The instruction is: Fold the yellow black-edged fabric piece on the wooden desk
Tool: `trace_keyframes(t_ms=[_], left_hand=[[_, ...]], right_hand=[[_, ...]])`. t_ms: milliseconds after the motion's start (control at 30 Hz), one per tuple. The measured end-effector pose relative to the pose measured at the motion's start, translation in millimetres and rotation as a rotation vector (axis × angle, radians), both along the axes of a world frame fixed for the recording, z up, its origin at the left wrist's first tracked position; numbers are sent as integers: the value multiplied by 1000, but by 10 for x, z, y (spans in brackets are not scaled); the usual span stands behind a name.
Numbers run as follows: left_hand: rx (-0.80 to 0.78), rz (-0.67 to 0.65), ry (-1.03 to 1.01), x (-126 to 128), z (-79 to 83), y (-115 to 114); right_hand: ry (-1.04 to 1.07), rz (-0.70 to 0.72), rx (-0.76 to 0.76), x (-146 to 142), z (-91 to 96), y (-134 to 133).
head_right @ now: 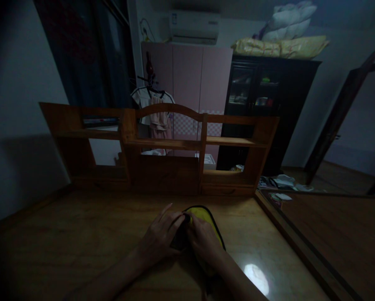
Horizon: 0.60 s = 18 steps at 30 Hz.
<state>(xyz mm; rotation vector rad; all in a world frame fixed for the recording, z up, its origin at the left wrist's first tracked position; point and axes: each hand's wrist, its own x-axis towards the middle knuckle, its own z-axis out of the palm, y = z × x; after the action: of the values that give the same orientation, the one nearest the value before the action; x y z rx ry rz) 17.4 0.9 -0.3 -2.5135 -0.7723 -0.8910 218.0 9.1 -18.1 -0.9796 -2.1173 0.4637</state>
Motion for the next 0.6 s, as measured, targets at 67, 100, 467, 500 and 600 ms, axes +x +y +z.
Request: trace_keyframes(t_ms=[67, 100, 467, 500, 600], left_hand=[[-15, 5, 14, 0, -3, 2], [-22, 7, 22, 1, -6, 3], [-27, 0, 5, -1, -5, -11], [-26, 2, 2, 0, -4, -10], [-39, 2, 2, 5, -12, -5]], right_hand=[[-3, -8, -11, 0, -14, 5], [-5, -9, -12, -1, -17, 7], [-24, -54, -15, -1, 73, -12], [-48, -82, -16, 3, 68, -4], [-130, -180, -17, 15, 42, 22]])
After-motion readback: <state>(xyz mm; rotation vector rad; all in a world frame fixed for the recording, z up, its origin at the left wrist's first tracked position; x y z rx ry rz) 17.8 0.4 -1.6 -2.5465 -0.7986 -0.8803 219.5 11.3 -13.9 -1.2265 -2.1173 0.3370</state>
